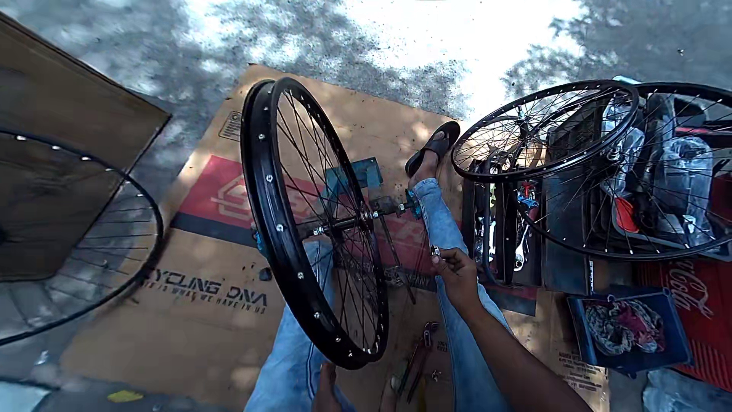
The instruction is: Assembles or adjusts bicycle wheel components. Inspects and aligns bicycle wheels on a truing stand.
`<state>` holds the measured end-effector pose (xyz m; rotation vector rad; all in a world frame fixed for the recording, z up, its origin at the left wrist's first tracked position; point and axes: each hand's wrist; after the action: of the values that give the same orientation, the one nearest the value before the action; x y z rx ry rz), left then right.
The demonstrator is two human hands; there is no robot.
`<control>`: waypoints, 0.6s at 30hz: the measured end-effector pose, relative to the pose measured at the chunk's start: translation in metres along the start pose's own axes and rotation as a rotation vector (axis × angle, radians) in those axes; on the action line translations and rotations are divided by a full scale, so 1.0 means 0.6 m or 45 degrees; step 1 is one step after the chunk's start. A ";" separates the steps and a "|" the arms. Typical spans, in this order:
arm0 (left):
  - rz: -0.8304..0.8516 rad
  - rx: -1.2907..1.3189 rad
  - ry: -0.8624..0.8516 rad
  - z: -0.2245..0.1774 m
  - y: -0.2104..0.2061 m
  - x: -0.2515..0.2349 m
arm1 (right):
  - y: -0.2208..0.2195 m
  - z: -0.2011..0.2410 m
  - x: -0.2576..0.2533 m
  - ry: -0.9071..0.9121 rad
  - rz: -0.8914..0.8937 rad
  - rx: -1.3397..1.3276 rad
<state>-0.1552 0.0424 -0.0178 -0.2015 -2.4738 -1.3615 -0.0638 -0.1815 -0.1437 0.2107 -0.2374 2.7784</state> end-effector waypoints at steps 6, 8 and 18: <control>-0.115 0.191 -0.114 -0.026 0.018 -0.023 | 0.005 -0.029 0.012 -0.084 0.036 0.059; -0.135 0.270 -0.149 -0.038 0.020 -0.024 | 0.010 -0.034 0.019 -0.139 0.036 0.093; -0.414 -0.093 -0.140 -0.017 -0.047 -0.031 | 0.022 -0.067 0.010 -0.229 0.089 0.245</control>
<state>-0.1431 0.0191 -0.0415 0.1202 -2.6363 -1.6085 -0.0788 -0.1841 -0.1835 0.5108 -0.0207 2.8525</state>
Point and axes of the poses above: each hand's wrist, its own x-axis away from the middle knuckle, its own y-axis out of the back of the hand, z = x × y, and after that the axes turned 8 degrees about z, right-handed
